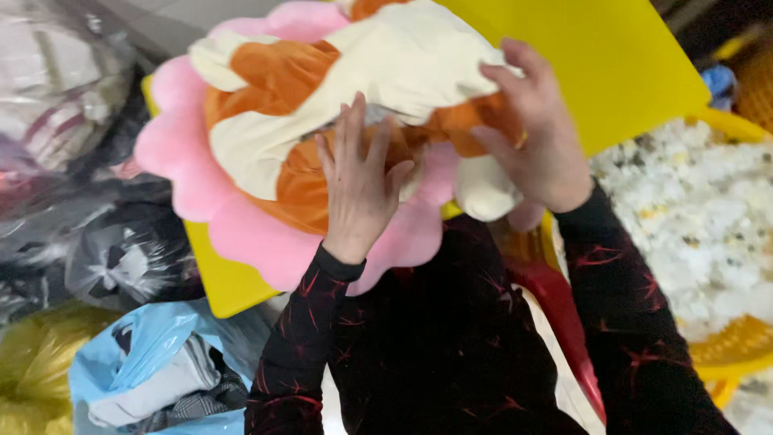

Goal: The person repeatedly scoops white stuffing from a yellow basket and inserts it into an orange and white plush toy on a yellow table. They push and distribute the stuffing inside the plush, occasionally adjusting the fabric, and continue adding more stuffing throughout the clip.

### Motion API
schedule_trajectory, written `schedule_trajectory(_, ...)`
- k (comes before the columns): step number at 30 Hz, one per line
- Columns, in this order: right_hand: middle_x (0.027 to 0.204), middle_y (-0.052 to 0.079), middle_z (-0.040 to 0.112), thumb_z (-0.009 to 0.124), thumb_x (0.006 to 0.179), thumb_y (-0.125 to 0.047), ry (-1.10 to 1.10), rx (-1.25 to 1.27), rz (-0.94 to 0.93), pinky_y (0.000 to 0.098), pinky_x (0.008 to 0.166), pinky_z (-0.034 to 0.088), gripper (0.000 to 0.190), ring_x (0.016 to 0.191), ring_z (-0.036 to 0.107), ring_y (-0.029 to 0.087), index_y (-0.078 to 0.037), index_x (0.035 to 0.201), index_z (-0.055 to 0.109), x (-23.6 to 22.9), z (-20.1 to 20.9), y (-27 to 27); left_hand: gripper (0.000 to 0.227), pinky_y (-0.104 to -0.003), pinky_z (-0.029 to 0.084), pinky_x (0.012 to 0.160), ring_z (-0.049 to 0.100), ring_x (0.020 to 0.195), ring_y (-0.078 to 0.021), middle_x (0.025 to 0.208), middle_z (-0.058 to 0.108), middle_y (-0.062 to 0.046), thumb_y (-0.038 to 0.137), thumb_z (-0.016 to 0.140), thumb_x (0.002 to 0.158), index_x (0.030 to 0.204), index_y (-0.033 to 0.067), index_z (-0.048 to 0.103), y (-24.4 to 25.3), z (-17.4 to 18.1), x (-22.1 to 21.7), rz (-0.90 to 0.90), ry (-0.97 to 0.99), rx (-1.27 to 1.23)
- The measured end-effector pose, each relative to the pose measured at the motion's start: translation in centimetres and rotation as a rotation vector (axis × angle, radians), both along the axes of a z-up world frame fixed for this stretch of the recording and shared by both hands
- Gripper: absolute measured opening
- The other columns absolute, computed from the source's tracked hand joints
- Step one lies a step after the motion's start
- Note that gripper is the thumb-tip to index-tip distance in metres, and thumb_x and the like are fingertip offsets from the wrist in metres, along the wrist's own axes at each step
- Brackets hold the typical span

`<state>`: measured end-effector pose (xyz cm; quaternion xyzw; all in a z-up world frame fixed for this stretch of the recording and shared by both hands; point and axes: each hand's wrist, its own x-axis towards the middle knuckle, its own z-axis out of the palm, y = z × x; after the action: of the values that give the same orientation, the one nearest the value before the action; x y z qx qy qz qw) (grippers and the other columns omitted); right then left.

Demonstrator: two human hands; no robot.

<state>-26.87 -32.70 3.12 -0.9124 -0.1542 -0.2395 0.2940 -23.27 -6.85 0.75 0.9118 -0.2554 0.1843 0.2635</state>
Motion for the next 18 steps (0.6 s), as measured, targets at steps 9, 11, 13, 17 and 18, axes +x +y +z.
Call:
schedule_trajectory(9, 0.158, 0.031, 0.032, 0.087, 0.081, -0.028, 0.499, -0.057, -0.447, 0.0511, 0.120, 0.035, 0.104, 0.146, 0.037, 0.051, -0.011, 0.162, 0.026, -19.8, -12.7, -21.2, 0.049, -0.042, 0.047, 0.117, 0.049, 0.142, -0.0337, 0.163, 0.036, -0.014, 0.011, 0.076, 0.101, 0.146, 0.0101, 0.056, -16.6, -2.7, -13.0, -0.842, 0.100, -0.387)
schedule_trajectory(11, 0.158, 0.036, 0.021, 0.091, 0.069, -0.031, 0.818, -0.085, -0.558, 0.0543, 0.115, 0.033, 0.117, 0.145, 0.028, 0.056, -0.017, 0.162, 0.021, -24.0, -18.2, -22.3, 0.049, -0.045, 0.047, 0.119, 0.049, 0.144, -0.0368, 0.165, 0.033, -0.017, 0.010, 0.075, 0.096, 0.141, 0.0075, 0.056, -19.8, -4.3, -13.8, -0.930, 0.192, -0.367)
schedule_trajectory(13, 0.161, 0.036, 0.014, 0.095, 0.065, -0.030, 0.992, -0.239, -0.587, 0.0551, 0.118, 0.033, 0.129, 0.145, 0.026, 0.057, -0.024, 0.163, 0.011, -27.6, -23.5, -22.7, 0.050, -0.046, 0.047, 0.117, 0.049, 0.144, -0.0388, 0.165, 0.031, -0.018, 0.009, 0.075, 0.091, 0.138, 0.0060, 0.056, -22.1, -6.0, -14.5, -0.976, 0.256, -0.319)
schedule_trajectory(17, 0.165, 0.038, 0.002, 0.094, 0.063, -0.020, 1.282, -0.081, -0.764, 0.0522, 0.111, 0.045, 0.145, 0.135, 0.044, 0.057, -0.024, 0.164, -0.010, -31.3, -30.7, -21.8, 0.054, -0.047, 0.047, 0.112, 0.049, 0.140, -0.0406, 0.165, 0.028, -0.019, 0.010, 0.077, 0.086, 0.136, 0.0053, 0.056, -23.7, -9.4, -14.8, -0.987, 0.304, -0.206)
schedule_trajectory(18, 0.162, 0.041, 0.000, 0.094, 0.061, -0.016, 1.251, 0.002, -0.769, 0.0513, 0.109, 0.046, 0.148, 0.134, 0.046, 0.056, -0.024, 0.163, -0.013, -31.2, -31.4, -21.5, 0.055, -0.047, 0.047, 0.112, 0.049, 0.139, -0.0411, 0.166, 0.027, -0.020, 0.011, 0.078, 0.086, 0.136, 0.0052, 0.056, -23.9, -10.1, -14.7, -0.983, 0.305, -0.192)
